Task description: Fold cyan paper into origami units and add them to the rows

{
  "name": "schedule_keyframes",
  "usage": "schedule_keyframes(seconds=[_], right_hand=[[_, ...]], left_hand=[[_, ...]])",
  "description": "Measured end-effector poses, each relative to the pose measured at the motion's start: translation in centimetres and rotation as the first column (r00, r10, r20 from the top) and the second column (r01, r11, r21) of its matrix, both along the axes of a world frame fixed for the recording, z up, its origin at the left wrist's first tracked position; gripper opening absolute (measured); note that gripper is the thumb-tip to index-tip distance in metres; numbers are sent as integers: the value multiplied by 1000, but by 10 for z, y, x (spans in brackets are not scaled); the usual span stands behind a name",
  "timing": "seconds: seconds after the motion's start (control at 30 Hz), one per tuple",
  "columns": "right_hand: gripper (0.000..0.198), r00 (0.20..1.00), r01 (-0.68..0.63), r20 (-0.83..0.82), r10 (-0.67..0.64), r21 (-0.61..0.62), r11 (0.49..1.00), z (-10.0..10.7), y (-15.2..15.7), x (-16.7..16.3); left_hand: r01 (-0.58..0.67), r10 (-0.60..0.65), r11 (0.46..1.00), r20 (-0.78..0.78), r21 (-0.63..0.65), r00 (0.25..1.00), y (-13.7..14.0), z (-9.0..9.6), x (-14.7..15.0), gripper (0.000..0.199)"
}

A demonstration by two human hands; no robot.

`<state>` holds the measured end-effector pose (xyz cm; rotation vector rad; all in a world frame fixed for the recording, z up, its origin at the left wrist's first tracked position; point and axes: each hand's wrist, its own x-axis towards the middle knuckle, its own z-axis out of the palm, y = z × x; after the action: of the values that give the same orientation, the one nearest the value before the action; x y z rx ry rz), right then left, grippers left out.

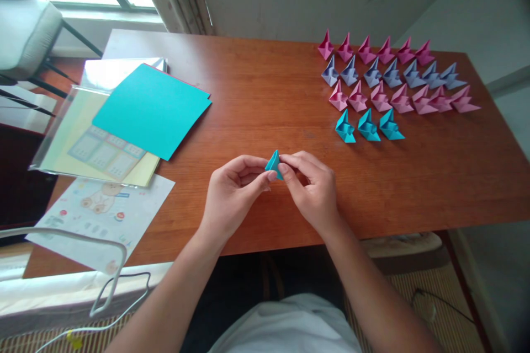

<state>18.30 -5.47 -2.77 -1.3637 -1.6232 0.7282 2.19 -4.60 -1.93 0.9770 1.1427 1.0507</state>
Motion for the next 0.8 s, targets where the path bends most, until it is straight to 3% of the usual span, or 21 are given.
schedule_keyframes(seconds=[0.3,0.8], right_hand=[[17,997,-77,5,77,130,989,-6,1,2],[9,998,-46,-39,51,107,993,-1,2,-1]], left_hand=[[14,-12,1000,71,-24,997,2,1,-2,20],[-61,63,998,57,-22,996,-1,3,3,13]])
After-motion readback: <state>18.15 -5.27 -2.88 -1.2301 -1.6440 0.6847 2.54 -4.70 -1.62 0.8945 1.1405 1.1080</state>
